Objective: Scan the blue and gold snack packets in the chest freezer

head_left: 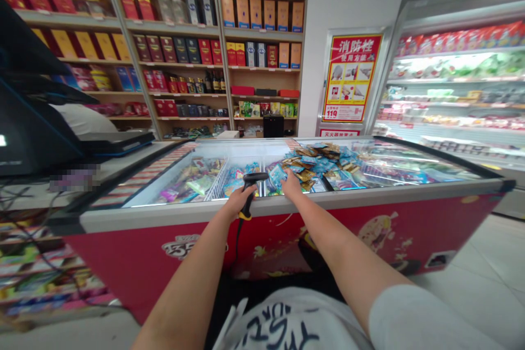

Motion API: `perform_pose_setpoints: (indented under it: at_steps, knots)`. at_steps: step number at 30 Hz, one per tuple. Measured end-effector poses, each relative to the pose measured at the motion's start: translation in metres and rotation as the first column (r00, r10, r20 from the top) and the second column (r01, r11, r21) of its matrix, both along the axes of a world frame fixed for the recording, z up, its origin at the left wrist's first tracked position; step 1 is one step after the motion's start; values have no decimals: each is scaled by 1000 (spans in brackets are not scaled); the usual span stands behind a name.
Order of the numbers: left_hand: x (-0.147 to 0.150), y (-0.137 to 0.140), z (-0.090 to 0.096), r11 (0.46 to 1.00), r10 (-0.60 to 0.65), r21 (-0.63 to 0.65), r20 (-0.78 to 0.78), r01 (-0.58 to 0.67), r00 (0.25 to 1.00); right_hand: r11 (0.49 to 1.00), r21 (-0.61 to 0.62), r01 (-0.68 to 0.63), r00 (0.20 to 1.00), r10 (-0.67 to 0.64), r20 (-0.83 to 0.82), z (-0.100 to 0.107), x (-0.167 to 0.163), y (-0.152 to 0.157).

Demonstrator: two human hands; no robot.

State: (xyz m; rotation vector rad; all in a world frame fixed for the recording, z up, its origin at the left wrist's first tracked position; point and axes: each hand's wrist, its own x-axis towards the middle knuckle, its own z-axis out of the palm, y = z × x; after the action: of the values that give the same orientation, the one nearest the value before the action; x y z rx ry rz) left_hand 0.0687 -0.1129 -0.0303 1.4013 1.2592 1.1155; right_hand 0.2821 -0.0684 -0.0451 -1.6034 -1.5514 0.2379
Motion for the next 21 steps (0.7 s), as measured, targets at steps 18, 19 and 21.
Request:
perform_pose_setpoints:
  at_steps: [18,19,21]
  knots:
    - [0,-3,4,999,-14,33,20,13,1000,1000,24,12,1000,-12,-13,0,-2,1]
    - [0,-3,4,999,-12,37,2,12,1000,999,29,14,1000,-13,-16,0,-3,1]
    - [0,-4,4,999,-7,44,-28,8,1000,998,51,24,999,-22,-48,3,-4,2]
